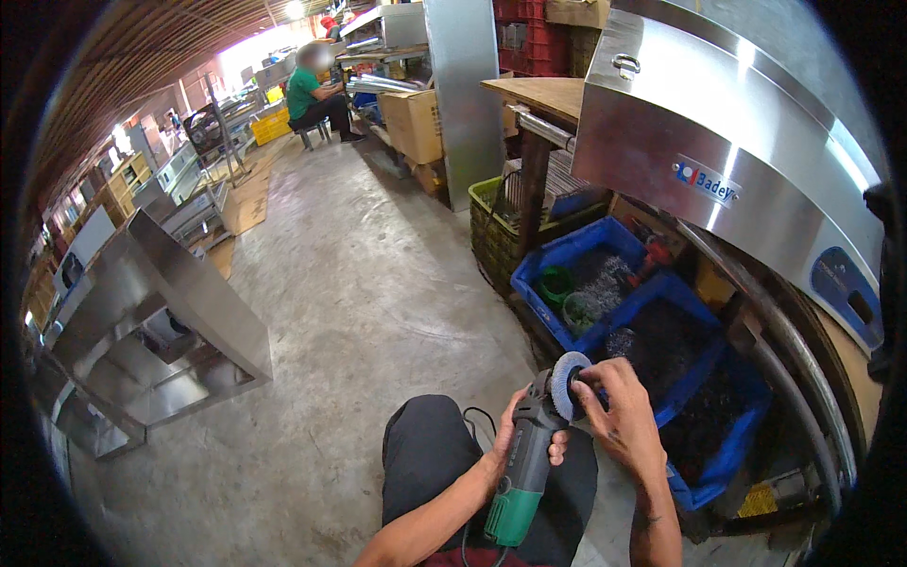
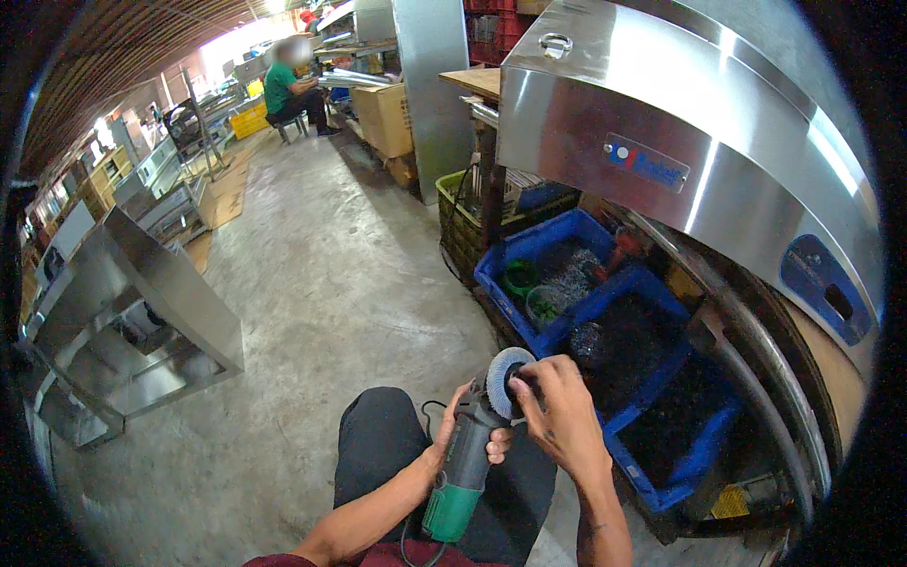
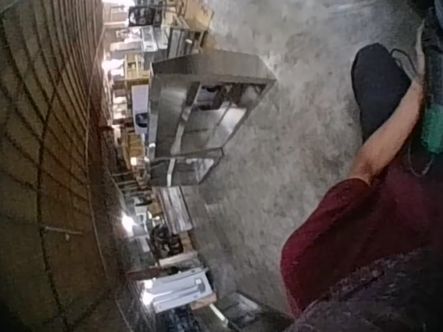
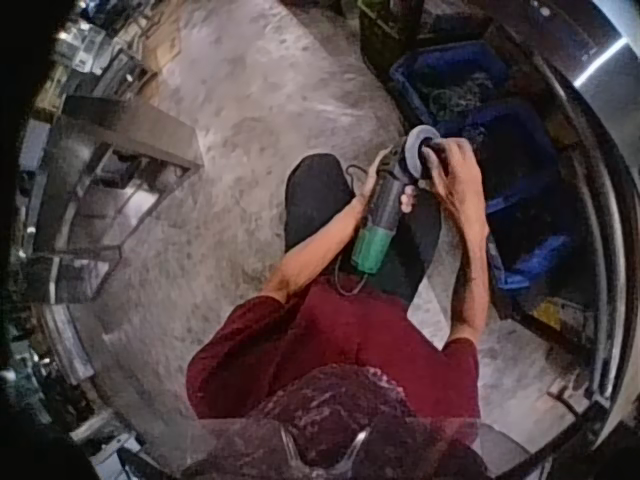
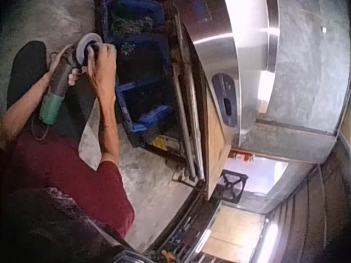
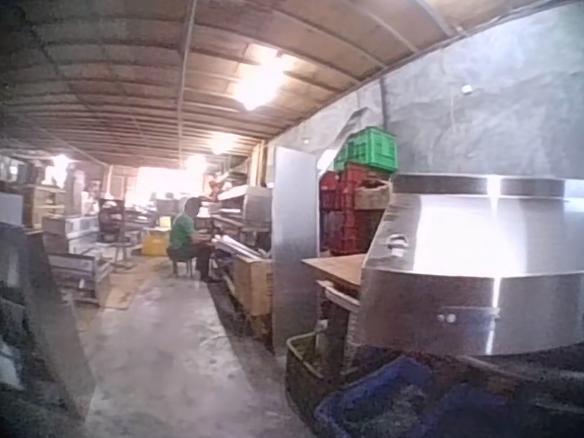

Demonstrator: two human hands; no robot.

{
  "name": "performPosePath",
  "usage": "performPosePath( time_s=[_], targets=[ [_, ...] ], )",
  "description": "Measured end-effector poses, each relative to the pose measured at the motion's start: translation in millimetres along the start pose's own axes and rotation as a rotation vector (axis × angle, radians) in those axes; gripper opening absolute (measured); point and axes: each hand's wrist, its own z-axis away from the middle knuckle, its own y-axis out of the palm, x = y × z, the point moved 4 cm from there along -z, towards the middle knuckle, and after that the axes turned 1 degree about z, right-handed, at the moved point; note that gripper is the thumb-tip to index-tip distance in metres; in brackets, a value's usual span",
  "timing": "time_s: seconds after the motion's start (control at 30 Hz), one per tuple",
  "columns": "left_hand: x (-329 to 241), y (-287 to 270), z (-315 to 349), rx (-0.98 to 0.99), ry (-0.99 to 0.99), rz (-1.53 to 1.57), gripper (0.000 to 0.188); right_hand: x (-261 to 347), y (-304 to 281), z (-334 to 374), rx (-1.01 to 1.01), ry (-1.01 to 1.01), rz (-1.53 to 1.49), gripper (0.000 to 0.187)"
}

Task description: The person attaches a sanding disc to an angle grinder and then sands the surface of a stainless steel kitchen hood. The person moves the grinder across the metal surface to smooth it.

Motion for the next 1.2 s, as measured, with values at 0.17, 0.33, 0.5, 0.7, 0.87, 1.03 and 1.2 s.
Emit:
performPosePath(
  time_s=[0.17,0.33,0.5,0.7,0.87,1.03,1.2],
  targets=[
    [1,-3,1,0.001,-0.008,0.012,0.079,5,2,0,0.03,-0.195,-0.013,0.02],
    [2,-10,-5,-0.023,-0.044,0.001,0.082,-2,-1,3,0.057,-0.147,-0.031,0.025],
    [5,-16,0,0.027,-0.066,0.097,0.088,-29,-12,11,-0.069,0.109,-0.384,0.022],
    [4,-5,-1,0.059,-0.044,0.068,0.084,-109,17,18,-0.374,0.615,-1.569,0.024],
    [4,0,2,0.034,-0.037,0.084,0.087,-87,43,11,0.072,0.803,-0.893,0.049],
    [7,-10,3,0.032,-0.027,0.094,0.088,-56,22,1,-0.06,0.453,-0.836,0.036],
    [-19,5,16,-0.594,0.115,-0.289,0.097,-77,26,39,-0.311,0.599,-1.107,0.035]
  ],
)
